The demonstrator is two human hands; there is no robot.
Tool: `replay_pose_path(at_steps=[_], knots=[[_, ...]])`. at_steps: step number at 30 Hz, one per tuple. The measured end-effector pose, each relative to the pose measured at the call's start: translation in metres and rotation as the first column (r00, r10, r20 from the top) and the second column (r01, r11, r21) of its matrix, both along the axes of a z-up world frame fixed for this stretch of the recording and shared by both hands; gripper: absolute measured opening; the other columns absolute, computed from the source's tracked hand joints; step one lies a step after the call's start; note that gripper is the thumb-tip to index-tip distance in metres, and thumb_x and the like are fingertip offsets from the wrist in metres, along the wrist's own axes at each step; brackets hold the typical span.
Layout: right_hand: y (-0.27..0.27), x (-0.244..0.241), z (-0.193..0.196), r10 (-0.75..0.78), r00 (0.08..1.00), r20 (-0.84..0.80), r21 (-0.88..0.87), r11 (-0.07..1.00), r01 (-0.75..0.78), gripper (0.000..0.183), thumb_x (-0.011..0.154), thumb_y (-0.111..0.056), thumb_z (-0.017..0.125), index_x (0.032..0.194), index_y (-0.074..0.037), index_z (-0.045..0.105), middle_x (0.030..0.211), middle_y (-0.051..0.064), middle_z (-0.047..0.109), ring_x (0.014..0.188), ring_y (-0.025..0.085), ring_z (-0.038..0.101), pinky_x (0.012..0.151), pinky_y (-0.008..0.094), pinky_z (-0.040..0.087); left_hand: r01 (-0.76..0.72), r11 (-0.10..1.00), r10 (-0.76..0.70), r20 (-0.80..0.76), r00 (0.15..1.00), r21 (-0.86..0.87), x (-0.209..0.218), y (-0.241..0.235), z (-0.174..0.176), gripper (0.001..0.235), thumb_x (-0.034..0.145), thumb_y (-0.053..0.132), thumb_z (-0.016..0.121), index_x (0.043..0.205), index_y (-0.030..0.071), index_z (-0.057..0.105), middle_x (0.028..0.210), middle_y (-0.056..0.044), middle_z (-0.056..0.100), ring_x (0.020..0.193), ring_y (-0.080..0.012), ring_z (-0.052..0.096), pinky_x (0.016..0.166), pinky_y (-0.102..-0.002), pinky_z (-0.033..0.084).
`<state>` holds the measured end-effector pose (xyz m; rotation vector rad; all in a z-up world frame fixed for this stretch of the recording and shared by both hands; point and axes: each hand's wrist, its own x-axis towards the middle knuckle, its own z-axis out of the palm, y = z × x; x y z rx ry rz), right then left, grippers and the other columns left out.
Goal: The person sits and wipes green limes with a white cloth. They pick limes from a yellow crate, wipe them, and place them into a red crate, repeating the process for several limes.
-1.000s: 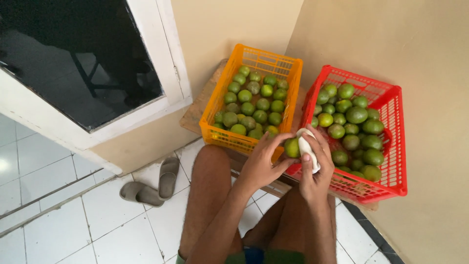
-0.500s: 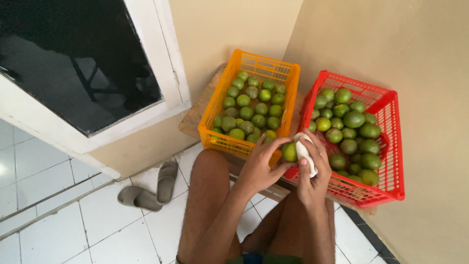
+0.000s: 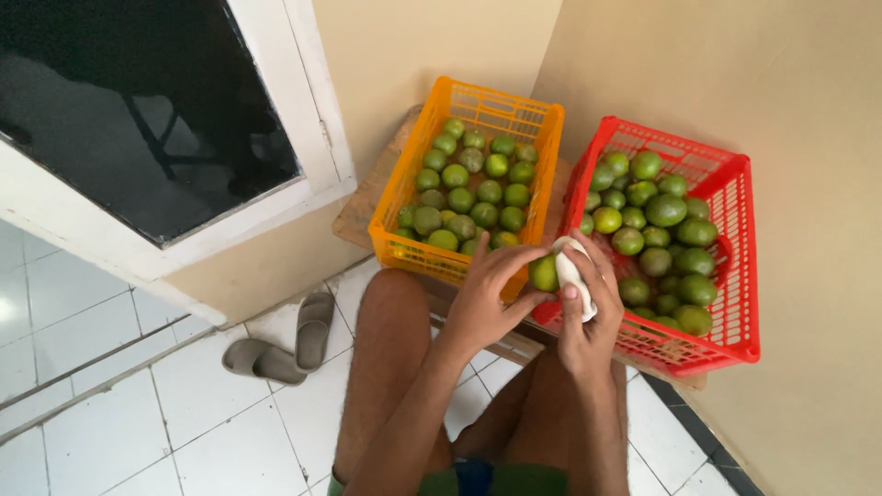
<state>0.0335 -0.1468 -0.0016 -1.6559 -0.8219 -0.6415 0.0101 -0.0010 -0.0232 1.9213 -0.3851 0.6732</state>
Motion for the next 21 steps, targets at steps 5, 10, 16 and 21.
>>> replay_pose_path(at_steps=[5, 10, 16, 21], knots=[[0.000, 0.000, 0.000, -0.002, 1.000, 0.008, -0.029, 1.000, 0.002, 0.043, 0.109, -0.029, 0.046, 0.134, 0.002, 0.062, 0.140, 0.033, 0.054, 0.132, 0.048, 0.055, 0.111, 0.062, 0.039, -0.013, 0.999, 0.014, 0.015, 1.000, -0.037, 0.001, -0.003, -0.006, 0.060, 0.095, 0.016, 0.074, 0.150, 0.019, 0.050, 0.139, -0.008, 0.063, 0.132, -0.0318, 0.058, 0.126, -0.068, 0.015], [0.004, -0.012, 0.014, -0.140, 0.987, 0.085, -0.108, 0.983, 0.148, 0.035, 0.104, -0.017, 0.054, 0.132, -0.001, 0.066, 0.143, 0.032, 0.052, 0.128, 0.053, 0.055, 0.109, 0.063, 0.041, 0.041, 0.998, -0.039, 0.030, 0.999, -0.054, 0.003, -0.008, -0.004, 0.053, 0.094, 0.003, 0.069, 0.145, 0.014, 0.056, 0.135, -0.011, 0.065, 0.128, -0.0348, 0.061, 0.126, -0.064, 0.019], [0.007, -0.011, 0.012, -0.124, 0.992, -0.023, 0.077, 0.989, 0.125, 0.035, 0.106, -0.023, 0.049, 0.130, -0.003, 0.065, 0.139, 0.028, 0.058, 0.127, 0.044, 0.060, 0.108, 0.057, 0.044, 0.115, 0.991, -0.108, 0.101, 0.989, -0.066, -0.011, -0.004, 0.031, 0.051, 0.094, 0.005, 0.071, 0.143, 0.015, 0.059, 0.135, -0.009, 0.066, 0.129, -0.0321, 0.061, 0.125, -0.059, 0.022], [0.002, -0.026, 0.036, -0.217, 0.969, 0.118, 0.135, 0.970, 0.200, 0.036, 0.107, -0.025, 0.049, 0.124, 0.003, 0.065, 0.136, 0.030, 0.059, 0.128, 0.049, 0.059, 0.109, 0.060, 0.045, 0.124, 0.988, -0.119, 0.055, 0.991, -0.094, -0.010, -0.003, 0.028, 0.055, 0.091, -0.003, 0.068, 0.142, 0.012, 0.058, 0.133, -0.011, 0.067, 0.126, -0.0352, 0.062, 0.123, -0.060, 0.022]])
